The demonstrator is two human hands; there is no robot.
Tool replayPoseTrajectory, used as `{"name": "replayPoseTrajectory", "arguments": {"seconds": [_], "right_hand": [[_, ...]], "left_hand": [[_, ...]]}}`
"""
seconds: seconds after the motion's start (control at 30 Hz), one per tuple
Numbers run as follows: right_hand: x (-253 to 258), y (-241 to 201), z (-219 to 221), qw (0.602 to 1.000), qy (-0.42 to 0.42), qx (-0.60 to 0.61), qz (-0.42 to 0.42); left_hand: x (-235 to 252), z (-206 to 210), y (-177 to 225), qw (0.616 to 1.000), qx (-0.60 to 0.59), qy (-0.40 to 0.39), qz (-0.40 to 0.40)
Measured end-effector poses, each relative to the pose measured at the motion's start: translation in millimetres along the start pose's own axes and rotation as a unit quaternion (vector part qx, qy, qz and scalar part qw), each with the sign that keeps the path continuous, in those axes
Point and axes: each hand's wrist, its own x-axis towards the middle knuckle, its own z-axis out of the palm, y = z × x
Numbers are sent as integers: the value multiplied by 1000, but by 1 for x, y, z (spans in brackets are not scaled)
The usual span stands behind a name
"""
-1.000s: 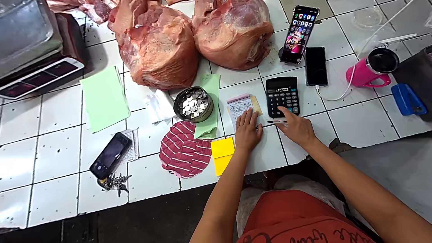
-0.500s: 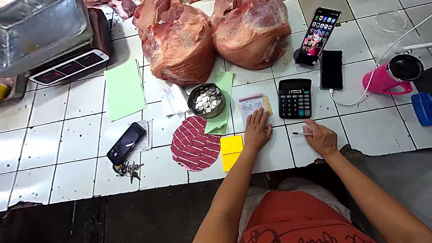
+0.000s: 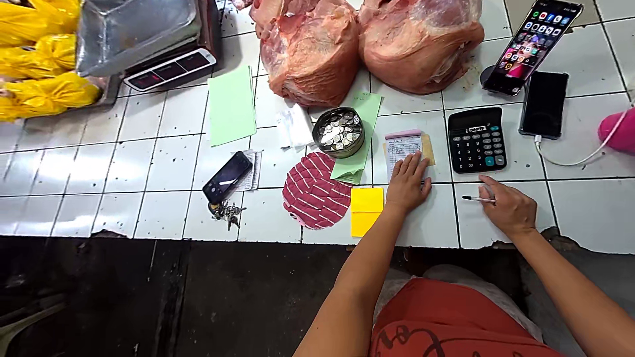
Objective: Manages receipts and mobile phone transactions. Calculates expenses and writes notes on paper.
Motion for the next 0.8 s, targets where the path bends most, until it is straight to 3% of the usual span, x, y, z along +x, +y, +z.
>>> {"name": "replayPoseTrajectory", "arguments": {"seconds": [0.17,0.8], "right_hand": [[1,0,0,999,-8,12,-34],[21,-27,16,999,-21,14,-25]], "left_hand": [[-1,0,0,1000,0,5,7],[0,3,1,999,-6,31,7]]}}
